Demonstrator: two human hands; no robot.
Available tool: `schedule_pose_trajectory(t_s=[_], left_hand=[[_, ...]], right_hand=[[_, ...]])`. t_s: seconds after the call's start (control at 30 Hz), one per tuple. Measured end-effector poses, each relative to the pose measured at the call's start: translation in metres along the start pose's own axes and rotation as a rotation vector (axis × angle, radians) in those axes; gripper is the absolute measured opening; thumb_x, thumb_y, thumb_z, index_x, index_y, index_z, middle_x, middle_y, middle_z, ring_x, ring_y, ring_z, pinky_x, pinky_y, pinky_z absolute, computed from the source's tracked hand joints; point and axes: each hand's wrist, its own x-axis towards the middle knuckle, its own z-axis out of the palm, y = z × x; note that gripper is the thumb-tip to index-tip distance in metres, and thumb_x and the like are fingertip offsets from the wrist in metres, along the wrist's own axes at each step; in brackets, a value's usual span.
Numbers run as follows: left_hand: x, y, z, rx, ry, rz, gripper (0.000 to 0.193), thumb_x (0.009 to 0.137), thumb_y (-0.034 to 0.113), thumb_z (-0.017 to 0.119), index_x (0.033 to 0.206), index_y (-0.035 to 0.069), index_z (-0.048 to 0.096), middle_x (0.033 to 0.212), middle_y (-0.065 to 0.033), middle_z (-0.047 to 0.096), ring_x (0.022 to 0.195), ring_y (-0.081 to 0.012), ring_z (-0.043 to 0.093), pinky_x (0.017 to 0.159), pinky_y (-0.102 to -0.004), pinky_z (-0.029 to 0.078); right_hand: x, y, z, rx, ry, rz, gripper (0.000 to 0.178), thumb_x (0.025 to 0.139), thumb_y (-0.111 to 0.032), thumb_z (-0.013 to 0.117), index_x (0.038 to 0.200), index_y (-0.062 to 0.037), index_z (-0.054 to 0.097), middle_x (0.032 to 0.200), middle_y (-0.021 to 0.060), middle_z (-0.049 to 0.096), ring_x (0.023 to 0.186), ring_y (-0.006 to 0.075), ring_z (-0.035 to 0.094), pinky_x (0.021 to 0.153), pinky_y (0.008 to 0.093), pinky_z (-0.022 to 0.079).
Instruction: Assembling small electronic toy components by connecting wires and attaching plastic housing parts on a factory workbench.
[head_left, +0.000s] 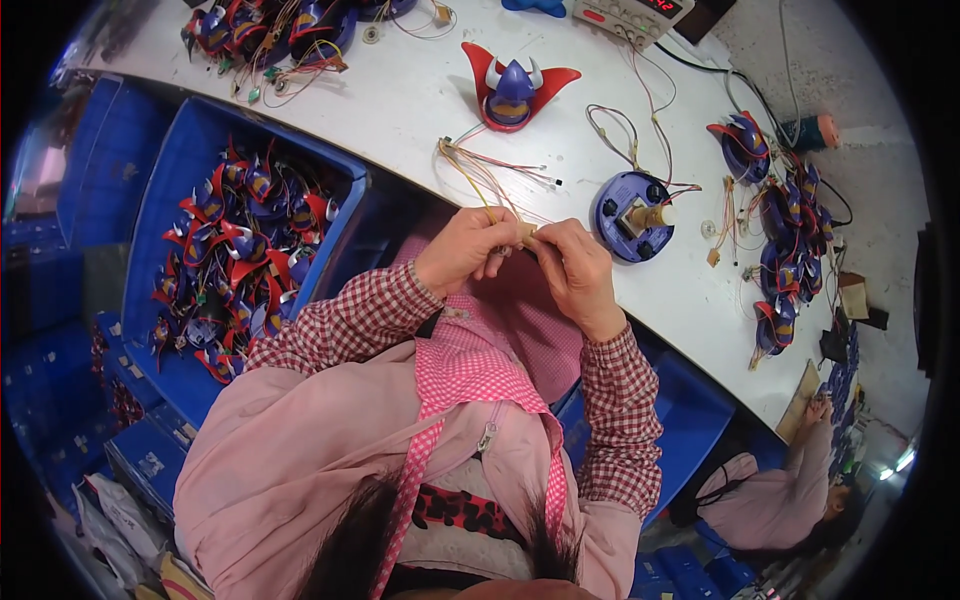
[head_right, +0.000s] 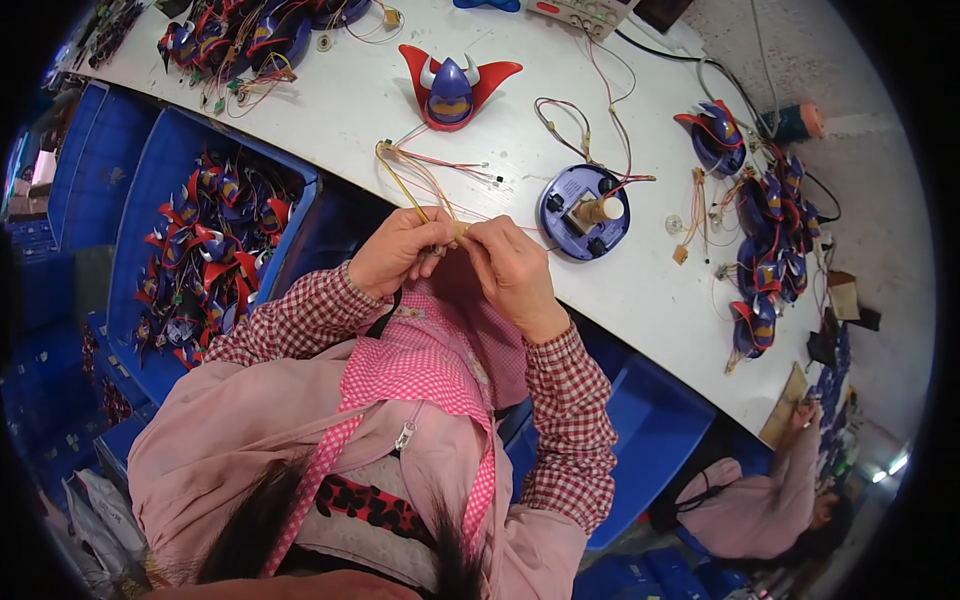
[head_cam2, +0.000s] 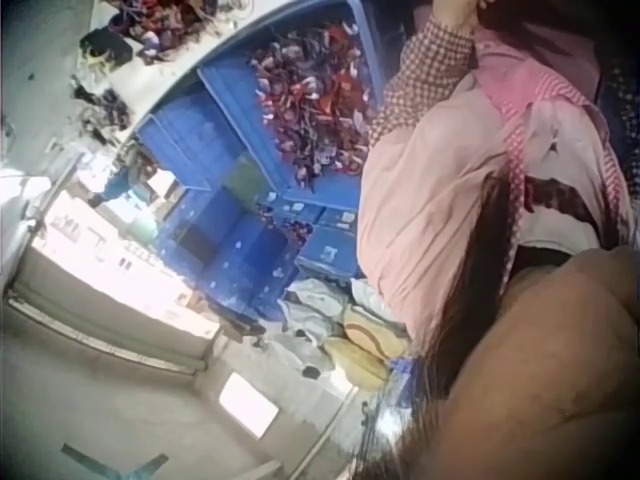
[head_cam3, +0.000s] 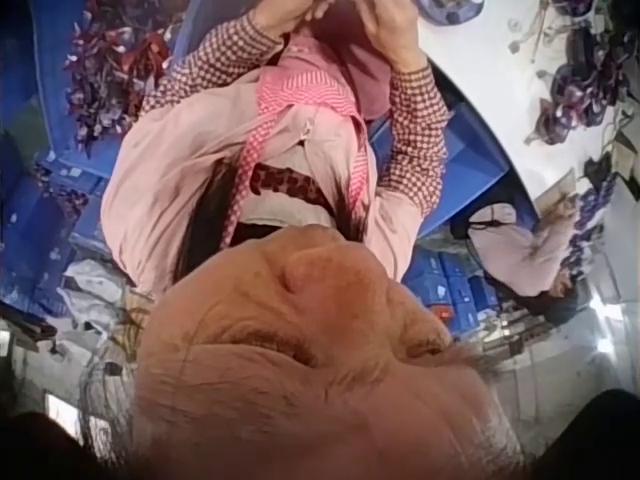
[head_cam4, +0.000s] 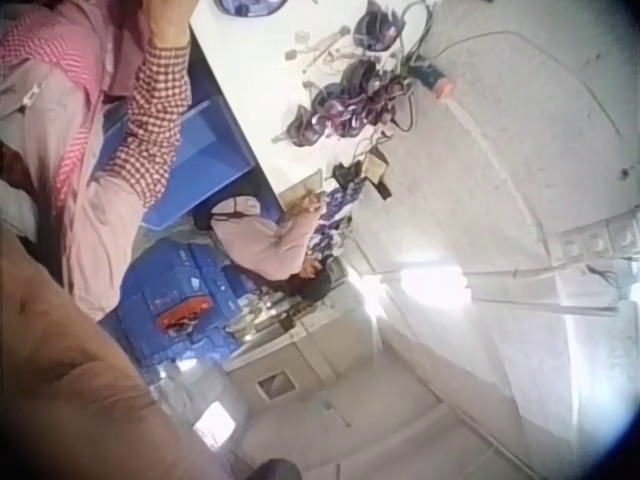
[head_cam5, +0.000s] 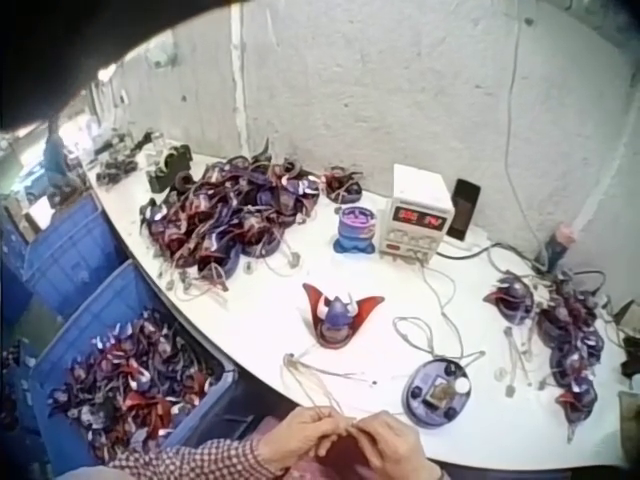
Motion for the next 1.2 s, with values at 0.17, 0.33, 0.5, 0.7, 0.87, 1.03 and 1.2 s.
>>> schedule_pose_trajectory(t_s=[0.17,0.33,0.5,0.7,0.87,1.03,1.2], left_hand=[[0.000,0.000,0.000,0.000,0.007,-0.005,0.014,0.089,0.015,0.053,0.082,0.004,0.056,0.064,0.0005,0.052,0.043,-0.0040,0.045,0.039,-0.0153,0.034],[0.001,0.000,0.002,-0.007,-0.005,0.017,0.015,0.089,0.017,0.053,0.085,0.003,0.057,0.065,0.0003,0.053,0.045,-0.0052,0.047,0.040,-0.0160,0.036],[0.004,0.014,0.013,0.000,0.053,0.083,0.022,0.090,0.019,0.053,0.099,-0.001,0.054,0.079,-0.0044,0.056,0.061,-0.0072,0.056,0.053,-0.0174,0.046],[-0.044,-0.004,0.025,0.061,0.210,0.267,0.036,0.088,0.011,0.056,0.117,-0.003,0.040,0.105,-0.0097,0.046,0.090,-0.0145,0.056,0.079,-0.0242,0.049],[-0.048,-0.016,0.029,0.228,0.124,0.589,0.043,0.084,0.002,0.060,0.120,-0.001,0.038,0.109,-0.0110,0.042,0.096,-0.0185,0.054,0.082,-0.0276,0.049],[0.003,0.009,0.062,1.090,0.091,1.061,0.069,0.069,0.024,0.075,0.119,-0.004,0.037,0.118,-0.0230,0.043,0.113,-0.0341,0.043,0.092,-0.0423,0.038],[0.087,-0.007,0.082,1.336,0.152,1.036,0.102,0.050,0.047,0.081,0.122,-0.008,0.034,0.125,-0.0221,0.039,0.117,-0.0362,0.038,0.092,-0.0450,0.034]], right_hand=[[-0.002,0.000,0.002,0.008,0.026,-0.012,0.014,0.076,0.005,0.063,0.086,-0.0010,0.057,0.074,0.0111,0.056,0.063,0.0239,0.056,0.055,0.0297,0.044],[-0.004,0.000,0.001,-0.022,0.041,-0.012,0.018,0.074,0.003,0.065,0.090,-0.0004,0.057,0.077,0.0124,0.057,0.064,0.0271,0.058,0.056,0.0325,0.047],[-0.002,-0.007,-0.012,-0.164,0.152,-0.009,0.021,0.074,0.001,0.066,0.094,0.0002,0.058,0.081,0.0139,0.058,0.066,0.0267,0.058,0.058,0.0317,0.047],[-0.056,0.011,-0.065,-0.261,0.235,0.201,0.030,0.077,-0.004,0.067,0.105,0.0019,0.055,0.089,0.0131,0.056,0.069,0.0190,0.056,0.060,0.0272,0.046],[-0.038,0.021,-0.080,-0.068,0.480,0.442,0.034,0.076,-0.009,0.070,0.106,0.0019,0.056,0.086,0.0079,0.054,0.062,0.0115,0.048,0.055,0.0235,0.041],[-0.009,0.022,-0.075,-0.138,0.327,0.426,0.036,0.077,-0.014,0.071,0.106,0.0005,0.057,0.085,0.0091,0.055,0.064,0.0142,0.051,0.056,0.0262,0.042],[-0.011,0.051,-0.069,-0.218,0.268,0.392,0.030,0.078,-0.016,0.070,0.100,-0.0001,0.058,0.084,0.0113,0.057,0.067,0.0199,0.055,0.059,0.0302,0.044]])
